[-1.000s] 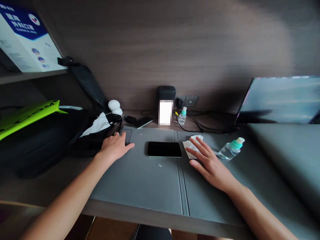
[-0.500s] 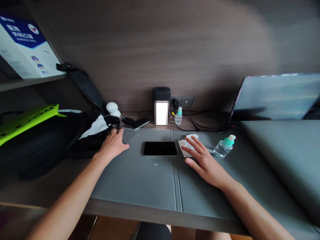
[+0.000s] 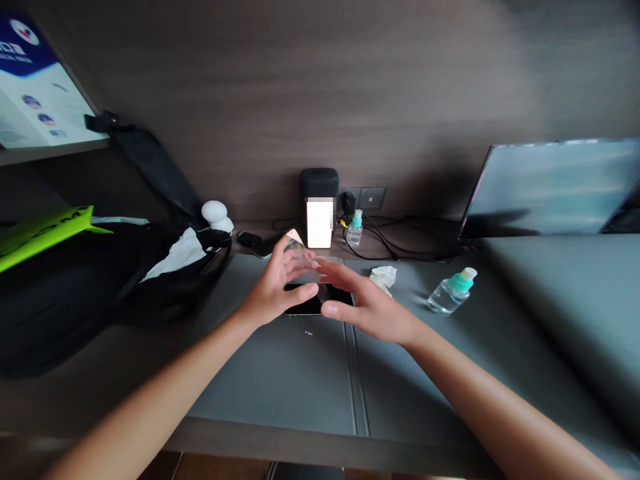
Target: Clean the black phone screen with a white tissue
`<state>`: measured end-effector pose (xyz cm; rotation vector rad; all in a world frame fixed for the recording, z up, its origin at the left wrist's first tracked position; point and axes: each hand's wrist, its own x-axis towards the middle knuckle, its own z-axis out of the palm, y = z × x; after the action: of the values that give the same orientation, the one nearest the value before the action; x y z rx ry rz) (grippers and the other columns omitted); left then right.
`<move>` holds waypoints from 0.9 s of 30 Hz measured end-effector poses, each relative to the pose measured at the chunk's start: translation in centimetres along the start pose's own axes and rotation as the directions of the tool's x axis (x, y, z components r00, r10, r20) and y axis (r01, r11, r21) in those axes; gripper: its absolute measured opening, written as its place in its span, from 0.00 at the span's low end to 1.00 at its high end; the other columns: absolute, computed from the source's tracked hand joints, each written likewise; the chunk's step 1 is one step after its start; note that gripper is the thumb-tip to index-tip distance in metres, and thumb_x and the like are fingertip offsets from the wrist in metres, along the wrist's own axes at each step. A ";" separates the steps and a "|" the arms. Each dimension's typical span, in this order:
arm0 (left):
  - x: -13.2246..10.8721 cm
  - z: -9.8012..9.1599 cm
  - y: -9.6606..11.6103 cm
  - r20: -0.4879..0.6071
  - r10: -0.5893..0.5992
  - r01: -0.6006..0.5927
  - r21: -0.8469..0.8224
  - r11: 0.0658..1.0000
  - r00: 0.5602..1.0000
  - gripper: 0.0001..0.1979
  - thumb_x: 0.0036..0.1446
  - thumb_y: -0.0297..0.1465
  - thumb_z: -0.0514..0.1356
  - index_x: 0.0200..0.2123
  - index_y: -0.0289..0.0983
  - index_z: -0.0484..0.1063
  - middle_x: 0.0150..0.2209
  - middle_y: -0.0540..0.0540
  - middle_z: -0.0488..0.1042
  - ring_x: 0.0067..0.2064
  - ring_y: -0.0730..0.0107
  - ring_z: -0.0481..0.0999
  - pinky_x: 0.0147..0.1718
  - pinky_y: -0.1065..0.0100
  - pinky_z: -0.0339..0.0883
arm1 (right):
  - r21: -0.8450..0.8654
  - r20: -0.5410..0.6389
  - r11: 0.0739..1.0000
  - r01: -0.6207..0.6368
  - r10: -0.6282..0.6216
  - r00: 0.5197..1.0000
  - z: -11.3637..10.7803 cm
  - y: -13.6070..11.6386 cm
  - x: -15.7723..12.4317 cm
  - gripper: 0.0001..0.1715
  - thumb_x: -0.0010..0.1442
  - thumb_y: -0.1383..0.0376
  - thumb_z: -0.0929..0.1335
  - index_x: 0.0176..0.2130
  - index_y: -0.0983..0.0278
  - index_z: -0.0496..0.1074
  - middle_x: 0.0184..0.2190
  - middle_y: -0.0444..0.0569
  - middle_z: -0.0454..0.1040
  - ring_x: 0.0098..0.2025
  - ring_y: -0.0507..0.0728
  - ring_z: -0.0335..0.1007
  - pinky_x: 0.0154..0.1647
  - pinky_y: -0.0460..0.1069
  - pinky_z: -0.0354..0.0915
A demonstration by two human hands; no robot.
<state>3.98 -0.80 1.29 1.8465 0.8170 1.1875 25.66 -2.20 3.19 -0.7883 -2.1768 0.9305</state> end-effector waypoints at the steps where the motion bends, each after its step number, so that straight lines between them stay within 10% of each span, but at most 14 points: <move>1: 0.2 0.2 -0.2 -0.006 0.000 0.000 -0.019 1.000 1.000 0.50 0.55 0.44 0.62 0.68 0.49 0.29 0.58 0.39 0.65 0.58 0.56 0.70 0.58 0.50 0.64 | 0.042 0.015 0.999 0.016 -0.016 1.000 0.3 0.3 0.4 0.43 0.61 0.51 0.70 0.68 0.55 0.53 0.66 0.54 0.60 0.62 0.64 0.65 0.59 0.61 0.67; 5: 0.2 -0.3 -0.8 0.049 0.036 -0.034 -0.046 0.998 0.998 0.57 0.52 0.44 0.67 0.69 0.50 0.25 0.58 0.40 0.65 0.60 0.54 0.68 0.59 0.48 0.63 | -0.063 -0.029 0.998 0.027 -0.029 0.999 0.2 1.7 -0.1 0.38 0.62 0.55 0.70 0.66 0.54 0.57 0.64 0.53 0.64 0.60 0.63 0.67 0.59 0.61 0.67; 12: -1.2 -4.6 -2.5 0.067 0.024 -0.048 0.389 0.920 0.997 0.39 0.54 0.44 0.67 0.65 0.44 0.55 0.63 0.40 0.64 0.61 0.51 0.66 0.61 0.48 0.60 | -0.527 0.079 0.847 0.073 -0.037 0.996 -2.6 3.9 -1.9 0.32 0.64 0.57 0.68 0.65 0.55 0.62 0.66 0.54 0.60 0.61 0.64 0.65 0.59 0.60 0.67; 17: -1.4 -5.3 -3.5 0.220 -0.057 -0.093 0.617 0.781 0.974 0.36 0.53 0.46 0.67 0.62 0.45 0.60 0.61 0.43 0.66 0.62 0.51 0.64 0.60 0.49 0.61 | -0.551 0.135 0.829 0.096 -0.024 0.990 -3.0 5.3 -1.7 0.29 0.63 0.58 0.69 0.62 0.56 0.65 0.66 0.53 0.60 0.60 0.65 0.66 0.58 0.61 0.68; 27: -1.5 -5.0 -3.6 0.284 -0.096 -0.098 0.599 0.795 0.954 0.32 0.53 0.40 0.68 0.60 0.46 0.63 0.58 0.46 0.71 0.58 0.57 0.70 0.58 0.54 0.65 | -0.510 0.213 0.840 0.188 -0.088 0.973 -2.0 5.3 -0.6 0.29 0.64 0.57 0.69 0.62 0.57 0.66 0.66 0.52 0.59 0.65 0.65 0.58 0.63 0.64 0.61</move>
<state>-1.56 1.06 -1.19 2.4719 1.1045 0.6330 28.93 1.19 0.00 -0.7975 -2.6606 0.3276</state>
